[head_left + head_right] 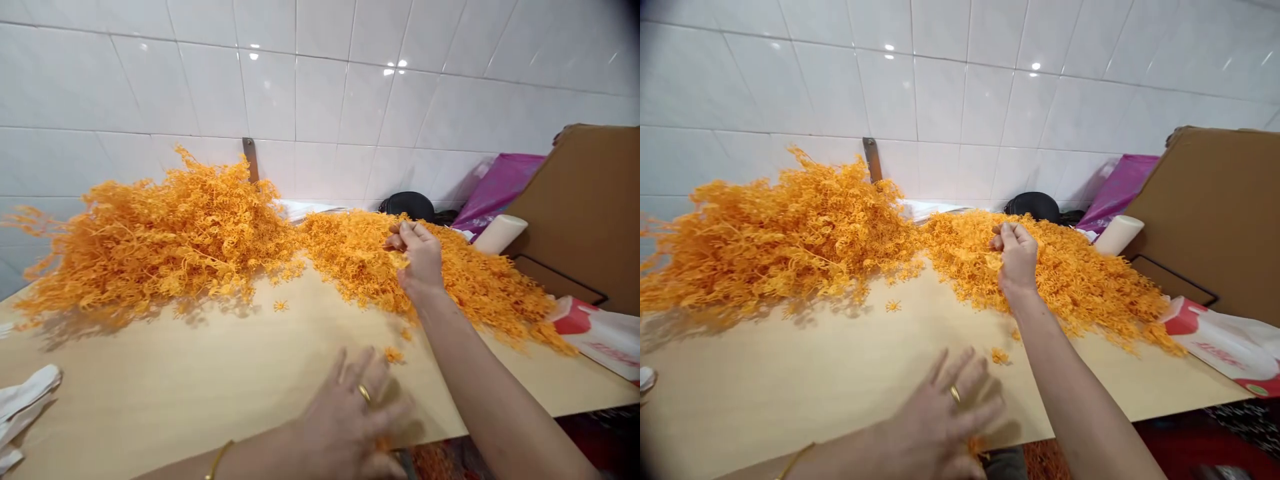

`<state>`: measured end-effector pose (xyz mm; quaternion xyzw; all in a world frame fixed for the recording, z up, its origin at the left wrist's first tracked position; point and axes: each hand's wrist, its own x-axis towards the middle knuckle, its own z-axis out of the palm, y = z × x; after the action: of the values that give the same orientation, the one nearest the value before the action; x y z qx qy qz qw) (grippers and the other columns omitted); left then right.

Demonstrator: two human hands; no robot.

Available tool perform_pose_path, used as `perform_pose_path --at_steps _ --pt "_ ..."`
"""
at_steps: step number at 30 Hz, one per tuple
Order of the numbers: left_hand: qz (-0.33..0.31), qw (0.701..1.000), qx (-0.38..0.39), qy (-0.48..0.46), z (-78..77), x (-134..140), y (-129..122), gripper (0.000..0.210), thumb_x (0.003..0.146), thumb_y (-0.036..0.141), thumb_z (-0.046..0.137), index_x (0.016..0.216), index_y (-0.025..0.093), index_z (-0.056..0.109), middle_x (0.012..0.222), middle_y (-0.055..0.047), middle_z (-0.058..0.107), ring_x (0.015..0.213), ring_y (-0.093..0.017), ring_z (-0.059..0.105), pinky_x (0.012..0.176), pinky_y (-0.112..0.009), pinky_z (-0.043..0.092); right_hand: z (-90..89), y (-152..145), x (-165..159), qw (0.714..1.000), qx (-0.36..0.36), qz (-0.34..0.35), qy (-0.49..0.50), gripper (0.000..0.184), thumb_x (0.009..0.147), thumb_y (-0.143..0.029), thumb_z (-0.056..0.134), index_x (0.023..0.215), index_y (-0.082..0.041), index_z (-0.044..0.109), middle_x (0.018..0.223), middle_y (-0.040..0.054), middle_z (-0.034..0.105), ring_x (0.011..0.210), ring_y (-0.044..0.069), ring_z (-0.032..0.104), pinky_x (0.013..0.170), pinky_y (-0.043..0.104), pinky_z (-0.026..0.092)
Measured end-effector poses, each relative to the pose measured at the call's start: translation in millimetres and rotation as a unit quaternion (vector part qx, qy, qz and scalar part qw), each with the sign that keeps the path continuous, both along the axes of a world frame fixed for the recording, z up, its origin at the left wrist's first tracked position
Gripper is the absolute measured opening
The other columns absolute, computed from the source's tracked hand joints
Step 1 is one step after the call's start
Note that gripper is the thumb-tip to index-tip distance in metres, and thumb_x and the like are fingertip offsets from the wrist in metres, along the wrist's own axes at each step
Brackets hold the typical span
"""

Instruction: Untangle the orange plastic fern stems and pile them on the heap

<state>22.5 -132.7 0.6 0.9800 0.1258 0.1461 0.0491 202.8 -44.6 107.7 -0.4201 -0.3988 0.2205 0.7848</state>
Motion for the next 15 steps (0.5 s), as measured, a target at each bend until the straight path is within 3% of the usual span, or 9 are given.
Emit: perform_pose_path --at_steps 2,5,8,11,15 --pt "-0.072 0.997 0.027 0.017 -13.8 16.1 -15.5 0.049 0.081 0.044 0.026 0.129 0.035 0.018 0.137 -0.007 0.024 0.126 -0.028 0.013 0.093 -0.051 0.020 5.9 -8.9 6.6 1.000 0.002 -0.006 0.003 0.020 0.069 -0.031 0.057 0.060 -0.016 0.047 0.049 -0.0066 0.042 0.045 0.004 0.041 0.051 0.020 0.038" --pt "-0.053 0.998 0.018 0.035 -22.5 37.5 -13.3 0.046 0.083 0.044 0.019 0.128 0.034 0.022 0.137 -0.008 0.023 0.125 -0.030 0.015 0.090 -0.052 0.022 5.6 -19.8 11.8 1.000 -0.007 -0.008 0.006 0.021 0.068 -0.033 0.058 0.060 -0.016 0.048 0.048 -0.0069 0.040 0.045 0.005 0.042 0.052 0.020 0.038" --pt "0.002 0.999 -0.010 0.040 -14.7 55.1 16.5 0.050 0.081 0.049 0.017 0.124 0.029 0.031 0.134 -0.009 0.029 0.122 -0.031 0.020 0.089 -0.052 0.022 -3.0 -23.2 12.7 1.000 -0.010 -0.001 0.023 0.023 0.065 -0.034 0.060 0.059 -0.016 0.048 0.048 -0.0067 0.041 0.045 0.005 0.041 0.052 0.021 0.039" --pt "0.086 0.996 -0.014 0.032 0.3 66.8 60.7 0.045 0.081 0.044 0.023 0.118 0.023 0.041 0.124 -0.011 0.040 0.115 -0.029 0.032 0.089 -0.047 0.025 -10.3 -20.7 9.3 0.997 -0.027 0.030 0.062 0.022 0.062 -0.033 0.062 0.059 -0.016 0.049 0.048 -0.0068 0.041 0.046 0.005 0.041 0.049 0.020 0.038" --pt "0.190 0.980 -0.036 0.037 13.1 52.5 100.8 0.031 0.081 0.031 0.030 0.093 0.019 0.056 0.092 -0.009 0.057 0.089 -0.020 0.050 0.077 -0.033 0.037 -8.4 -17.7 2.8 0.994 -0.031 0.045 0.090 0.021 0.060 -0.032 0.064 0.061 -0.016 0.051 0.047 -0.0073 0.039 0.048 0.006 0.042 0.050 0.020 0.038"
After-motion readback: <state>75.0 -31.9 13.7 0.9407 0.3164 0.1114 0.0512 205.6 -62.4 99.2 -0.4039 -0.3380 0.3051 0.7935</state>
